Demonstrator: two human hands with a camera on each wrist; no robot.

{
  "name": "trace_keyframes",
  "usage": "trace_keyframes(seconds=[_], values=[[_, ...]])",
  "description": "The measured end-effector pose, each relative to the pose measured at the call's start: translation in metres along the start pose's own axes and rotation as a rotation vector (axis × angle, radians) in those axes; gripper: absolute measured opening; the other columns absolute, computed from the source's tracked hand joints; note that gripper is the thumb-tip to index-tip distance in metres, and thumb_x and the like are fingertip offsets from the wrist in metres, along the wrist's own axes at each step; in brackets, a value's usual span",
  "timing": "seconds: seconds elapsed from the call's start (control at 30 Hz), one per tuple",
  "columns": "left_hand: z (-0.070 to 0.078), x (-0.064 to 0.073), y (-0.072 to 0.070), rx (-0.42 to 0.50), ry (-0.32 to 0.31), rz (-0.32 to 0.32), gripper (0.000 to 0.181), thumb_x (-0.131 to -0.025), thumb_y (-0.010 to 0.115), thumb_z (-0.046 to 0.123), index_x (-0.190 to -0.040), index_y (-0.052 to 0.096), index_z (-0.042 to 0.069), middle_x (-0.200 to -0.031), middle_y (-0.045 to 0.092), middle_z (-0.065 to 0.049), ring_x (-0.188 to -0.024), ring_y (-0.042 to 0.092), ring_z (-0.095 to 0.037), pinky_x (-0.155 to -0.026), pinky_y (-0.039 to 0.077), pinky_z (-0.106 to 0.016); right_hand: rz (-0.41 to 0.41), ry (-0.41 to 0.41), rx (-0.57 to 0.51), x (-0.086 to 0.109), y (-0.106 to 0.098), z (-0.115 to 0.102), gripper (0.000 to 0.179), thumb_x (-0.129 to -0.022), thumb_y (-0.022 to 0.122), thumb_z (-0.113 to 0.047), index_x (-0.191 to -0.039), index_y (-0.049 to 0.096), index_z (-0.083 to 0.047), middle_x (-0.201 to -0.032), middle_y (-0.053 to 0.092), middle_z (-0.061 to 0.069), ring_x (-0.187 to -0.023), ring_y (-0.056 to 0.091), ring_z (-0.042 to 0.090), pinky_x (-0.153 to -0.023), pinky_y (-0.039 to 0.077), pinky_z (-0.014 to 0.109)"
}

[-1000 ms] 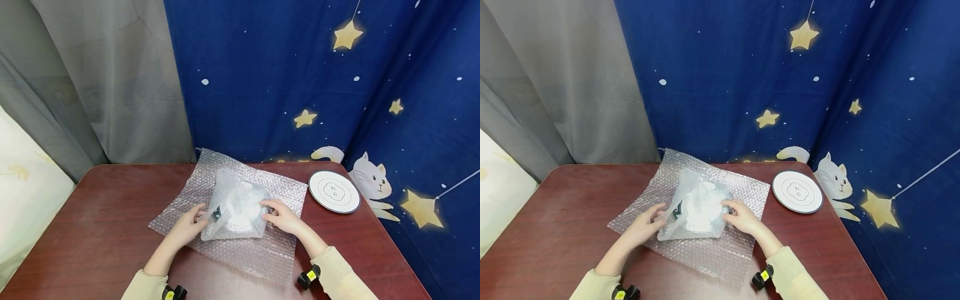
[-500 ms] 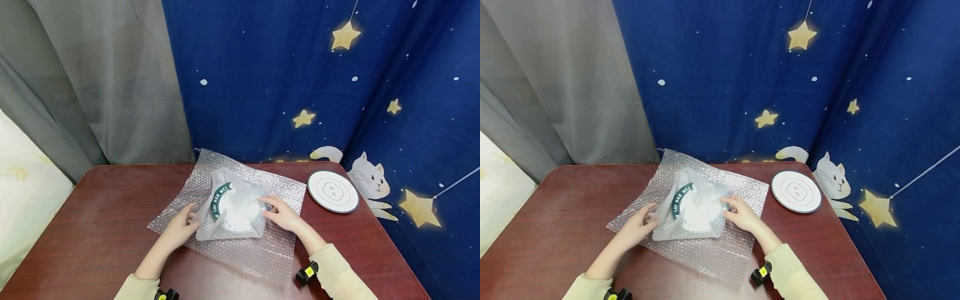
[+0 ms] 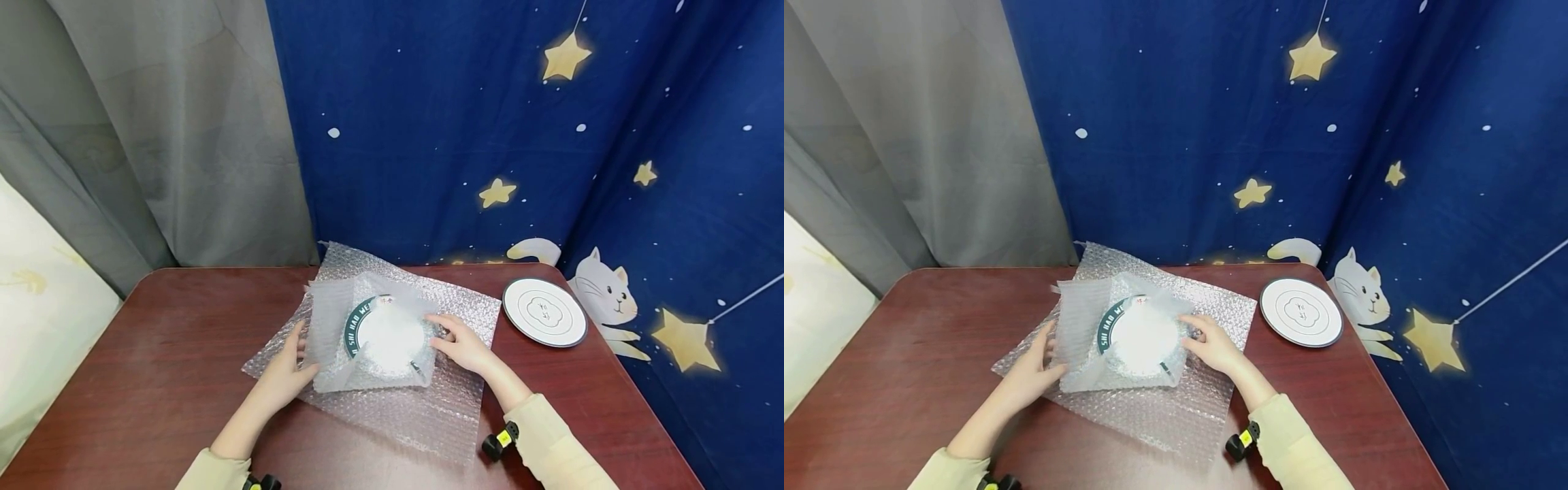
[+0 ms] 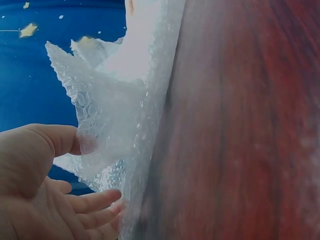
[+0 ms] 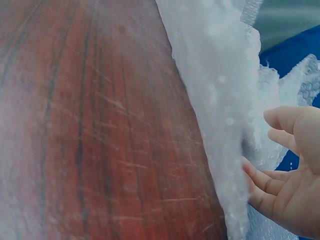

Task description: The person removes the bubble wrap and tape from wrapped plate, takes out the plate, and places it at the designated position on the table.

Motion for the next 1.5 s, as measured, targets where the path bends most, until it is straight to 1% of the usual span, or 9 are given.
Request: trace_keyframes(seconds=[0.23,0.33,0.5,0.7,0.83,1.07,1.2,1.4,1.5], values=[[-0.002,0.003,-0.003,-0.020,0.045,0.022,0.102,-0.082,0.067,0.007,-0.153,-0.005,0.007,-0.145,0.029,-0.035,-0.113,0.051,-0.044,-0.081,0.047,-0.050,-0.002,0.010,-0.030,-0.001,-0.001,-0.001,0.049,-0.095,0.062,-0.016,-0.141,0.048,-0.009,-0.141,0.041,0.020,-0.069,0.055,0.014,-0.058,0.048,0.031],[-0.002,0.006,-0.004,-0.046,0.085,0.044,0.104,-0.081,0.068,0.008,-0.153,-0.007,0.009,-0.149,0.018,-0.034,-0.124,0.041,-0.049,-0.091,0.041,-0.056,-0.002,0.024,-0.032,-0.001,0.000,0.001,0.050,-0.095,0.061,-0.017,-0.142,0.047,-0.009,-0.142,0.040,0.020,-0.067,0.055,0.014,-0.057,0.048,0.031],[-0.001,0.010,-0.006,-0.107,0.116,0.067,0.101,-0.079,0.070,0.010,-0.154,0.002,0.005,-0.148,0.014,-0.037,-0.135,0.016,-0.052,-0.102,0.022,-0.066,0.007,0.056,-0.016,-0.002,0.000,0.003,0.051,-0.095,0.062,-0.023,-0.142,0.048,-0.012,-0.143,0.039,0.019,-0.070,0.055,0.013,-0.059,0.048,0.030],[-0.004,0.012,-0.008,-0.206,0.065,0.059,0.093,-0.080,0.073,0.017,-0.151,0.016,-0.002,-0.146,0.017,-0.039,-0.129,0.020,-0.061,-0.095,0.019,-0.074,0.015,0.053,0.036,-0.002,0.000,0.000,0.056,-0.092,0.066,-0.031,-0.141,0.049,-0.011,-0.139,0.043,0.019,-0.073,0.052,0.012,-0.064,0.046,0.030],[-0.007,0.013,-0.008,-0.248,0.023,0.032,0.085,-0.081,0.072,0.023,-0.146,0.027,-0.008,-0.146,0.013,-0.041,-0.128,0.018,-0.063,-0.095,0.016,-0.075,0.005,0.044,0.055,-0.001,-0.001,-0.003,0.061,-0.090,0.068,-0.033,-0.142,0.047,-0.008,-0.140,0.041,0.022,-0.074,0.053,0.012,-0.069,0.047,0.032],[-0.010,0.016,-0.005,-0.272,-0.013,-0.027,0.078,-0.084,0.071,0.031,-0.137,0.038,-0.015,-0.148,0.001,-0.041,-0.129,0.010,-0.064,-0.097,0.013,-0.075,-0.073,0.090,0.097,0.000,0.004,-0.009,0.075,-0.087,0.069,-0.039,-0.147,0.038,-0.007,-0.148,0.025,0.028,-0.079,0.056,0.012,-0.070,0.049,0.031],[-0.008,0.018,-0.004,-0.292,0.004,-0.036,0.078,-0.083,0.071,0.033,-0.135,0.041,-0.017,-0.148,0.004,-0.040,-0.132,0.009,-0.061,-0.097,0.013,-0.074,-0.106,0.107,0.114,0.002,0.006,-0.014,0.081,-0.085,0.071,-0.042,-0.148,0.035,-0.006,-0.149,0.019,0.032,-0.081,0.053,0.013,-0.069,0.048,0.032],[-0.005,0.020,0.000,-0.361,0.034,-0.064,0.079,-0.083,0.071,0.040,-0.133,0.045,-0.015,-0.146,0.021,-0.038,-0.133,0.015,-0.057,-0.095,0.019,-0.075,-0.116,0.118,0.135,0.004,0.009,-0.018,0.085,-0.083,0.074,-0.041,-0.149,0.033,-0.006,-0.151,0.015,0.032,-0.083,0.053,0.014,-0.074,0.047,0.035],[-0.004,0.020,0.002,-0.372,0.040,-0.086,0.081,-0.082,0.071,0.042,-0.133,0.044,-0.016,-0.145,0.026,-0.037,-0.133,0.017,-0.056,-0.095,0.019,-0.075,-0.120,0.121,0.146,0.006,0.010,-0.021,0.088,-0.082,0.075,-0.041,-0.150,0.031,-0.006,-0.152,0.013,0.032,-0.096,0.056,0.022,-0.081,0.047,0.041]])
Point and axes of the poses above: each hand's wrist, its own x-axis away from the middle knuckle, its own y-axis out of the palm, z = x × y, the point moved 7 cm from there along -x, towards the middle knuckle
